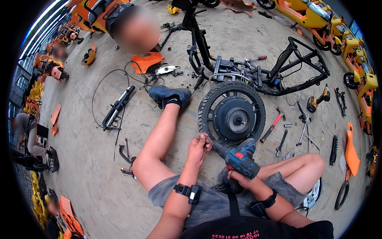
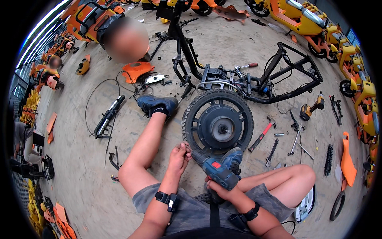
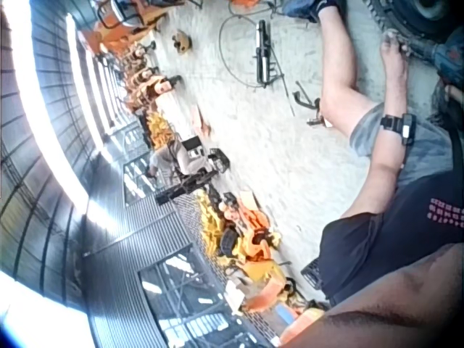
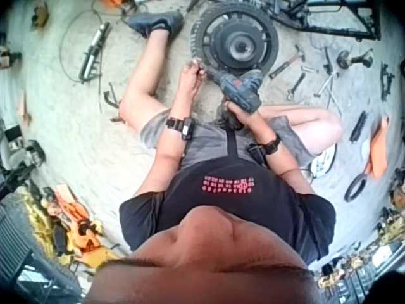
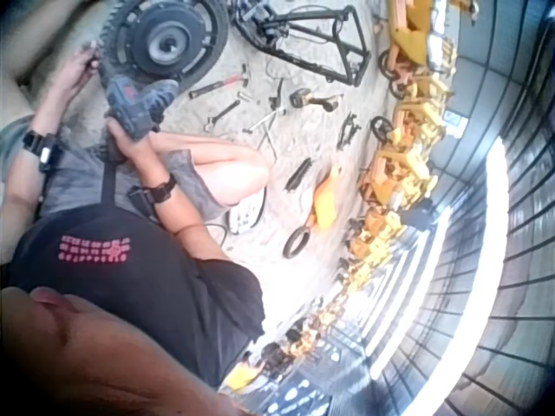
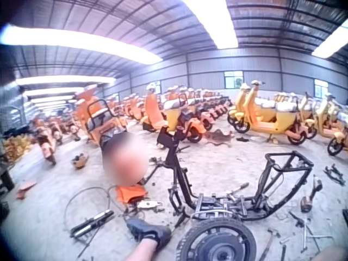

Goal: The person unscrews bolts from a hub motor wheel using a power drill, removes the bolts by hand, and then pulls a metal cable through the wheel assembly.

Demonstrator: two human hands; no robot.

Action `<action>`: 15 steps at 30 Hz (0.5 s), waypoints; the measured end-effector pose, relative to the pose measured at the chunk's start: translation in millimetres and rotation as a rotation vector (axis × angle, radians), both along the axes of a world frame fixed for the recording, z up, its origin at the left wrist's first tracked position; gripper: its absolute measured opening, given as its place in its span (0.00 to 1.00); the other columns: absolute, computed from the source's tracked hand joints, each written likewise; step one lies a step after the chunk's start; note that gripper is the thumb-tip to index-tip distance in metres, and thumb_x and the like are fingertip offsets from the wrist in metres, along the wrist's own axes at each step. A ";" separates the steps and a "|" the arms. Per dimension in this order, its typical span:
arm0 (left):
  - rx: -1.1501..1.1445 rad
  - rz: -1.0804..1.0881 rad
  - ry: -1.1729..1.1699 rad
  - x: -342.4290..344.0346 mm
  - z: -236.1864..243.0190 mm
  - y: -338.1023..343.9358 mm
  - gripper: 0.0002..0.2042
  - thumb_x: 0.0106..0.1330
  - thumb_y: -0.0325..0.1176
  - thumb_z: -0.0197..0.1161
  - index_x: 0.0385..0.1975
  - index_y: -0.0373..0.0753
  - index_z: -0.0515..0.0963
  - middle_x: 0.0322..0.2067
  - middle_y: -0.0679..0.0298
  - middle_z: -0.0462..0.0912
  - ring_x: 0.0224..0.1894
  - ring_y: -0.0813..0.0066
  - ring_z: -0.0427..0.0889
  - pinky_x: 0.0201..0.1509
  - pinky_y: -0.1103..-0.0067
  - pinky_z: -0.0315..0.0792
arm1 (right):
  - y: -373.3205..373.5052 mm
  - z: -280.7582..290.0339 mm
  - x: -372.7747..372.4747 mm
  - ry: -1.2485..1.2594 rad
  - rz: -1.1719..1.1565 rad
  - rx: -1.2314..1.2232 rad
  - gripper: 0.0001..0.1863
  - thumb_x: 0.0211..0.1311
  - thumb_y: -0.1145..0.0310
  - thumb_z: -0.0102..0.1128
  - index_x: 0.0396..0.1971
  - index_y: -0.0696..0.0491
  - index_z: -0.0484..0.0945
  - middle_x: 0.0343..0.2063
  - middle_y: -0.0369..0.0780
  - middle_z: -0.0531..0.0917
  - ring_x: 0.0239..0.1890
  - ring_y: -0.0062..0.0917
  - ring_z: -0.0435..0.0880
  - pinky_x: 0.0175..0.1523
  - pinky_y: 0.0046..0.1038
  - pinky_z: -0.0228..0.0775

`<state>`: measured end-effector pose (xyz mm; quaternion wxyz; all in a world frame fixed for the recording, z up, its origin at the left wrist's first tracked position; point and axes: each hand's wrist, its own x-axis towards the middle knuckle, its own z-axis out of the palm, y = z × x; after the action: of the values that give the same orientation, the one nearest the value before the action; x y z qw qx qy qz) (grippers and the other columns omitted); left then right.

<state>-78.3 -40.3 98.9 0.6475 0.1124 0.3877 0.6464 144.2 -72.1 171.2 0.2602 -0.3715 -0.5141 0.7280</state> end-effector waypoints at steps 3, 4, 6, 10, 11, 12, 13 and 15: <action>0.017 -0.042 0.265 -7.9 -2.1 0.2 0.15 0.73 0.43 0.55 0.41 0.36 0.73 0.24 0.69 0.74 0.24 0.82 0.71 0.28 0.86 0.65 | 5.0 4.4 1.6 0.030 0.036 0.001 0.08 0.61 0.77 0.55 0.40 0.57 0.74 0.30 0.36 0.80 0.31 0.19 0.81 0.38 0.24 0.75; 0.017 -0.044 0.263 -9.9 -0.8 -0.1 0.15 0.73 0.43 0.55 0.41 0.36 0.73 0.24 0.69 0.74 0.24 0.82 0.71 0.28 0.86 0.65 | 6.4 4.3 4.1 0.028 0.034 0.001 0.08 0.61 0.77 0.55 0.40 0.57 0.74 0.30 0.36 0.80 0.31 0.19 0.81 0.38 0.24 0.75; 0.014 -0.117 0.501 -13.6 4.2 -1.5 0.14 0.73 0.43 0.55 0.39 0.36 0.74 0.23 0.69 0.75 0.23 0.83 0.70 0.28 0.86 0.64 | 9.2 3.8 10.7 -0.027 0.069 0.065 0.08 0.61 0.76 0.56 0.40 0.57 0.74 0.30 0.37 0.81 0.30 0.19 0.81 0.37 0.25 0.75; -0.004 -0.172 0.577 -12.6 7.8 -2.1 0.14 0.73 0.43 0.55 0.37 0.36 0.75 0.22 0.69 0.75 0.22 0.83 0.71 0.28 0.86 0.64 | 18.8 4.2 24.3 -0.051 0.199 0.167 0.09 0.60 0.77 0.57 0.41 0.57 0.74 0.30 0.38 0.81 0.30 0.20 0.81 0.36 0.25 0.75; 0.010 -0.170 0.579 -10.4 7.0 -2.2 0.14 0.73 0.42 0.55 0.37 0.36 0.74 0.22 0.68 0.75 0.23 0.82 0.71 0.28 0.86 0.64 | 18.2 4.0 25.8 -0.030 0.167 0.091 0.10 0.59 0.77 0.57 0.42 0.58 0.74 0.31 0.38 0.81 0.30 0.21 0.81 0.37 0.25 0.75; 0.025 -0.165 0.583 -8.7 6.5 -2.1 0.14 0.73 0.42 0.55 0.37 0.36 0.74 0.23 0.68 0.75 0.23 0.82 0.72 0.28 0.86 0.65 | 18.7 6.6 25.2 -0.008 0.137 0.017 0.11 0.59 0.76 0.57 0.43 0.59 0.74 0.31 0.39 0.81 0.30 0.21 0.81 0.37 0.25 0.75; 0.029 -0.168 0.585 -6.9 4.4 -1.6 0.14 0.73 0.42 0.55 0.37 0.36 0.74 0.23 0.68 0.75 0.23 0.82 0.72 0.28 0.86 0.65 | 17.9 10.4 23.3 -0.006 0.133 0.020 0.11 0.59 0.76 0.57 0.43 0.59 0.74 0.31 0.39 0.81 0.30 0.21 0.81 0.37 0.25 0.75; 0.062 -0.034 0.377 -3.3 1.8 -0.5 0.13 0.72 0.41 0.57 0.38 0.35 0.74 0.23 0.66 0.75 0.24 0.80 0.72 0.29 0.84 0.66 | 14.4 19.3 15.3 0.121 -0.022 -0.349 0.15 0.59 0.74 0.55 0.46 0.62 0.73 0.32 0.41 0.80 0.30 0.23 0.81 0.39 0.26 0.75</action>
<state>-81.6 -40.8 100.6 0.5704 0.2582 0.4800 0.6145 159.5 -57.7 190.5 0.2300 -0.3722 -0.3595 0.8242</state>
